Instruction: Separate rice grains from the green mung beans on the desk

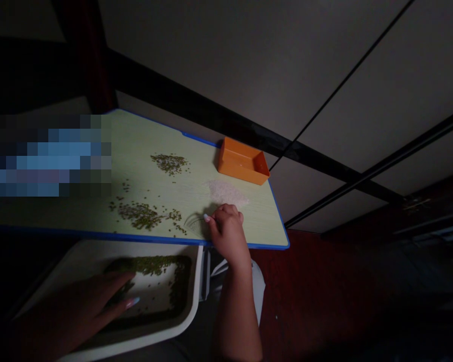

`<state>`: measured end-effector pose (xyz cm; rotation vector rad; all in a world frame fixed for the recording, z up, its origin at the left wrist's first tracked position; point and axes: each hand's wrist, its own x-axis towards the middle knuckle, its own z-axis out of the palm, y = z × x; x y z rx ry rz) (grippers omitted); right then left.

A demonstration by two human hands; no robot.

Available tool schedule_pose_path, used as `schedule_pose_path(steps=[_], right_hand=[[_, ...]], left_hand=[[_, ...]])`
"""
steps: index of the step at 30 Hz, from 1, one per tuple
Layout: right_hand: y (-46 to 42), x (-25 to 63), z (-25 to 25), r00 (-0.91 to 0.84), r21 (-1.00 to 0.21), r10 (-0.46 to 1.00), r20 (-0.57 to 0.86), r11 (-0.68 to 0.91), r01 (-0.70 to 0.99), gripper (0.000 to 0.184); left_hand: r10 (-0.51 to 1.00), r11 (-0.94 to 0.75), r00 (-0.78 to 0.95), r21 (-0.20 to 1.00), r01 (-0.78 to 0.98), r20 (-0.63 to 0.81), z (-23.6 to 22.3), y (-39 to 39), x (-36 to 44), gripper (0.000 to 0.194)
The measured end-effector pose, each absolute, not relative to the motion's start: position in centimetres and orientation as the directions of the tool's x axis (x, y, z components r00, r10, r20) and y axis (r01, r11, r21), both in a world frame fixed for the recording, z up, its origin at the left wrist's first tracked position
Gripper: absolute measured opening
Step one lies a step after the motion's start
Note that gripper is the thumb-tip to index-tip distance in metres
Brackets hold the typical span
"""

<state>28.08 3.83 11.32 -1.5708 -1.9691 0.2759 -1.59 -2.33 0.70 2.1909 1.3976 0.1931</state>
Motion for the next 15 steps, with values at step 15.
schedule_pose_path(steps=[15], right_hand=[[3.1, 28.4, 11.7, -0.157, -0.516, 0.931, 0.328, 0.316, 0.796, 0.022]], left_hand=[[0.848, -0.328, 0.471, 0.458, 0.826, -0.243, 1.5, -2.3, -1.4, 0.052]])
